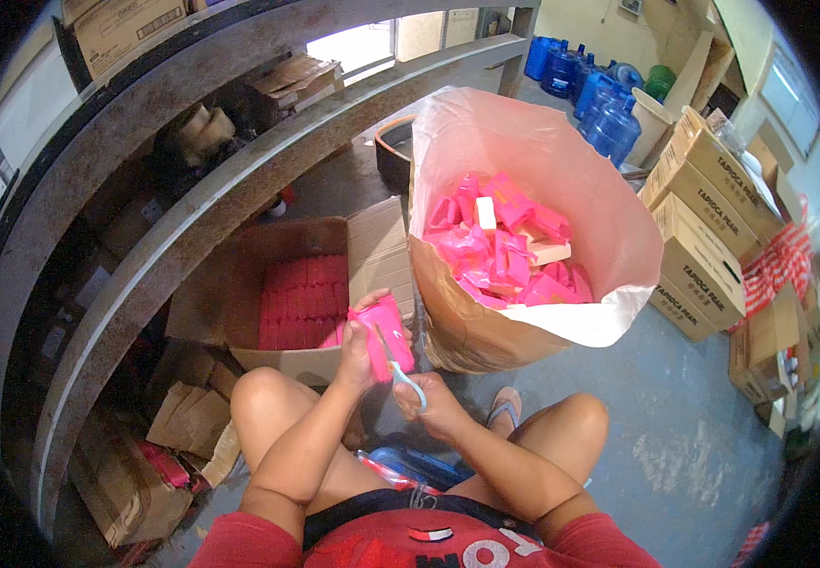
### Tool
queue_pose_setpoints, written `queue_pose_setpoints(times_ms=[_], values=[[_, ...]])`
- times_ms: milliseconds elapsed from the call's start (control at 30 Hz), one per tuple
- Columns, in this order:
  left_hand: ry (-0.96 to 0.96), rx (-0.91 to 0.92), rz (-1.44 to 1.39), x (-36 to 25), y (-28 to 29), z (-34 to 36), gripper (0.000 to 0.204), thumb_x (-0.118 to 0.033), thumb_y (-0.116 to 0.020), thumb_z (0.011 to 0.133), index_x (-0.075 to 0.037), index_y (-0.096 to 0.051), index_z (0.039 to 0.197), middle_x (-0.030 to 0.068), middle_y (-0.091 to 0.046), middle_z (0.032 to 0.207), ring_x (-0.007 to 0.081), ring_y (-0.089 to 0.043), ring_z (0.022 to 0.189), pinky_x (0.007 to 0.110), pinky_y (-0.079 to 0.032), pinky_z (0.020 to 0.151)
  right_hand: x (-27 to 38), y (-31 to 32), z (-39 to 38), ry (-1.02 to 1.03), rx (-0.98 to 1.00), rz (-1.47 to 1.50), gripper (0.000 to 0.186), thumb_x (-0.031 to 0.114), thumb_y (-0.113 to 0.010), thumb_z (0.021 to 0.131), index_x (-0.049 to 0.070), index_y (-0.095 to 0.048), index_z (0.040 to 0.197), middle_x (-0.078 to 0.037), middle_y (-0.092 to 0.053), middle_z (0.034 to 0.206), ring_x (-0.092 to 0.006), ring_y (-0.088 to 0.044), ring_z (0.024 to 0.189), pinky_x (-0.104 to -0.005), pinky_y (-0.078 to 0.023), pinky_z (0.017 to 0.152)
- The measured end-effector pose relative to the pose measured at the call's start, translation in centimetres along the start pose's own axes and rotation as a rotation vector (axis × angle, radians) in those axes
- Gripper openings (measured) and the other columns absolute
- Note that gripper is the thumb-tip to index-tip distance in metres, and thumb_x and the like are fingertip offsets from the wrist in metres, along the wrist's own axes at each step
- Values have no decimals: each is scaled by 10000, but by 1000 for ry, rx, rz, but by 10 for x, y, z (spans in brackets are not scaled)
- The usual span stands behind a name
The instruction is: The person sits on the floor and repeatedly picks up pink-wrapped packages from a cardboard box. Using scissors, they cut the plastic wrapping off each package and place the unwrapped items into a large paper bag. The process is repeated for multiple packages.
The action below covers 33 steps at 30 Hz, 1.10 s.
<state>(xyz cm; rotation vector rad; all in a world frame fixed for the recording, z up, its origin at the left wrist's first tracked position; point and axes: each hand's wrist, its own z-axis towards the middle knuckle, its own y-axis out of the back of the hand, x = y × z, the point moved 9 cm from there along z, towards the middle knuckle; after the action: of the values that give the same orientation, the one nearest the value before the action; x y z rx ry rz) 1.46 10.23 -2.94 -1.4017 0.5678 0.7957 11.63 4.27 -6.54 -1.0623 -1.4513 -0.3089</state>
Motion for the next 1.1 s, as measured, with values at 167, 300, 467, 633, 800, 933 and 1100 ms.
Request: queue_pose_setpoints(times_ms=[167, 300, 467, 633, 800, 933, 1100], values=[[-4, -2, 1, 0, 0, -2, 947, -732, -609, 693, -85, -380, 1345, 100, -575, 935, 214, -654, 760, 351, -579, 657, -2, -3, -1, -26, 28, 64, 397, 439, -652, 876, 112, -549, 675, 47, -433, 554, -69, -360, 464, -243, -248, 429], [49, 1, -47, 6, -3, -6, 960, -731, -620, 686, -74, -382, 1344, 98, -575, 940, 214, -652, 759, 353, -579, 659, 2, -4, -1, 12, 41, 53, 407, 446, -637, 884, 108, -549, 675, 31, -454, 569, -77, -367, 465, -243, -253, 431], [51, 4, -30, 6, -5, -8, 967, -724, -635, 681, -67, -387, 1345, 96, -574, 941, 215, -652, 757, 352, -578, 656, 7, -7, -3, 2, 48, 107, 437, 452, -612, 900, 117, -503, 640, 29, -420, 548, -86, -343, 449, -251, -243, 429], [66, 37, 7, 7, 0, -10, 963, -718, -645, 684, -56, -401, 1339, 98, -587, 914, 209, -652, 753, 350, -576, 658, 9, -10, -7, -80, 39, 183, 462, 440, -609, 904, 138, -434, 602, 41, -349, 514, -85, -307, 428, -257, -216, 425], [21, 14, 54, -6, 9, -8, 815, -718, -499, 798, -86, -432, 1308, 100, -582, 939, 223, -636, 751, 374, -571, 644, 24, -9, -14, -250, 217, -70, 435, 405, -657, 877, 103, -493, 610, 34, -425, 562, -84, -371, 501, -260, -284, 483], [-137, -142, -170, -61, 19, 4, 613, -616, -370, 931, -108, -478, 1256, 103, -609, 923, 241, -635, 748, 384, -566, 661, 51, -4, -30, -179, 312, -465, 382, 381, -707, 842, 92, -566, 637, 46, -468, 579, -61, -418, 551, -248, -310, 509], [-420, -49, 16, -157, -41, 21, 540, -538, -368, 970, -123, -454, 1305, 95, -573, 1023, 229, -615, 849, 381, -538, 751, 74, 4, -44, -118, 265, -784, 598, 587, -709, 749, 39, -562, 560, -19, -446, 516, -133, -431, 536, -331, -337, 514]])
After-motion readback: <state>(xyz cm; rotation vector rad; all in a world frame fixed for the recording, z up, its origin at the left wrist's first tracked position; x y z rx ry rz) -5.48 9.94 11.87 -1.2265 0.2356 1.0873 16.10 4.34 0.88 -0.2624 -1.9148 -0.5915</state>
